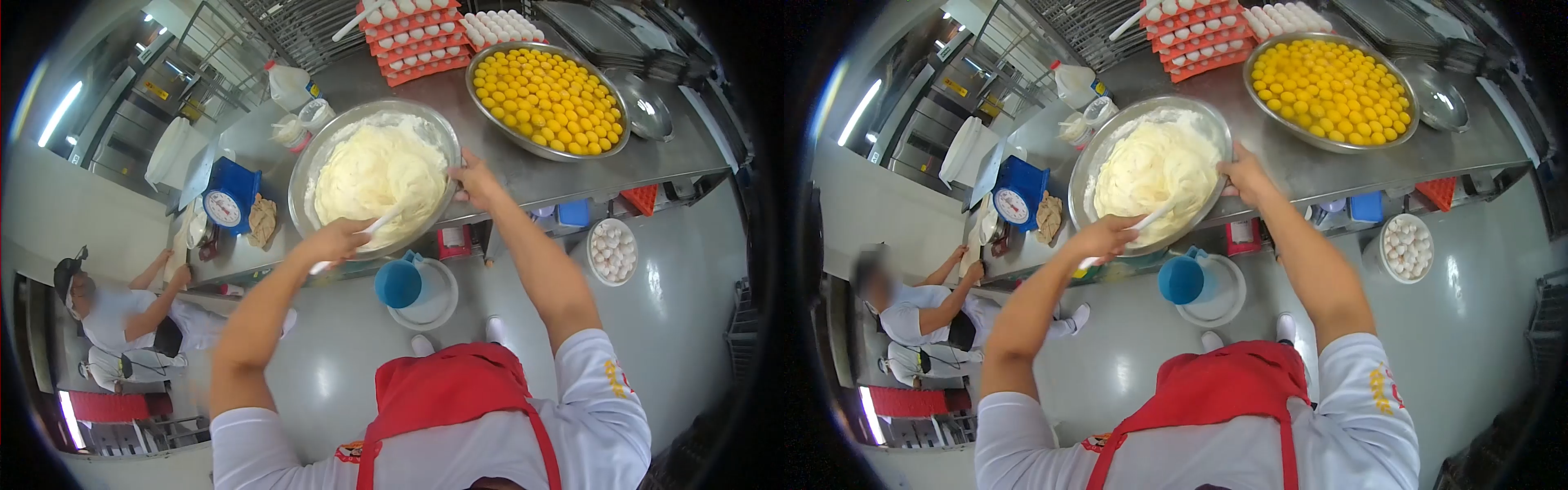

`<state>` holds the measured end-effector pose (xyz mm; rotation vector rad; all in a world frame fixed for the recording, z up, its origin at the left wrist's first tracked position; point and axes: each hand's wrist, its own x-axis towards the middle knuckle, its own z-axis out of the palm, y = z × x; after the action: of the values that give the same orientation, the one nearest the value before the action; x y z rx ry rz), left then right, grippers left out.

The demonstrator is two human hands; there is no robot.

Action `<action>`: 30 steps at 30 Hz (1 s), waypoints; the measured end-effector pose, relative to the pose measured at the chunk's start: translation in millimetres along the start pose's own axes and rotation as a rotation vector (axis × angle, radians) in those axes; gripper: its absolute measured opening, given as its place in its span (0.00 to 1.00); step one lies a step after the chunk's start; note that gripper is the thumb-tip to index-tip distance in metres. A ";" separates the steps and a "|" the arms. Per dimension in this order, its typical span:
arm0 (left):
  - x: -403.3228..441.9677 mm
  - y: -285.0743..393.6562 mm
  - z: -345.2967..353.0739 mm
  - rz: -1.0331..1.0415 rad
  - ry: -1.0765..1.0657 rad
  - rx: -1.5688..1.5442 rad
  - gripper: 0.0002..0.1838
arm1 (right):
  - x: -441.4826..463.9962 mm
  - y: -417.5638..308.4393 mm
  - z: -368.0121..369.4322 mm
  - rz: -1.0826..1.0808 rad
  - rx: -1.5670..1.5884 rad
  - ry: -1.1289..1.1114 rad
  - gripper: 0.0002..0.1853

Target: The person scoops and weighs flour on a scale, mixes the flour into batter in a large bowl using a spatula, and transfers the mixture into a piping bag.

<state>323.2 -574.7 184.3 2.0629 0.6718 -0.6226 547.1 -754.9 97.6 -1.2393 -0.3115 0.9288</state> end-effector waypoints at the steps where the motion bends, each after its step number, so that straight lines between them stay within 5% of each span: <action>1: 11.3 4.5 9.0 0.041 0.009 -0.124 0.24 | -2.6 3.6 2.1 -0.004 0.042 0.040 0.32; 4: 49.2 26.7 40.0 0.032 0.119 -0.524 0.23 | -10.5 17.1 7.7 -0.026 0.092 0.060 0.34; 8: 84.7 47.5 54.0 0.075 0.260 -0.568 0.24 | -20.0 37.5 23.8 -0.137 0.109 0.214 0.33; 10: 96.8 33.8 35.9 0.104 0.322 -0.192 0.25 | -33.2 40.1 45.8 -0.193 0.169 0.339 0.34; 12: 105.7 -2.2 9.8 0.311 0.554 0.566 0.26 | -37.7 43.7 50.5 -0.153 0.143 0.328 0.35; 16: 31.6 -31.5 -52.5 0.056 0.347 0.938 0.25 | 6.6 12.9 15.2 -0.073 0.094 0.467 0.34; 19: -2.7 -44.2 -69.9 0.030 0.233 1.042 0.26 | 30.8 -6.3 -9.4 -0.036 0.035 0.338 0.30; 22: -14.4 -48.3 -71.2 0.188 0.042 0.976 0.27 | 42.8 1.5 -14.2 0.063 -0.089 0.130 0.31; 24: -12.9 -33.5 -48.2 0.242 -0.095 0.558 0.26 | 40.9 14.2 -17.5 0.034 -0.111 -0.045 0.32; 28: 6.6 0.7 15.0 -0.017 0.049 -0.156 0.25 | 7.7 7.8 -5.8 0.018 -0.070 -0.070 0.32; 30: 34.4 14.4 35.5 0.011 0.132 -0.168 0.26 | -5.9 9.3 2.8 0.011 0.024 0.013 0.31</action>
<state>351.4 -603.7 152.3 1.9616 0.7619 -0.4112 537.6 -757.1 91.8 -1.2258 -0.2820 0.9312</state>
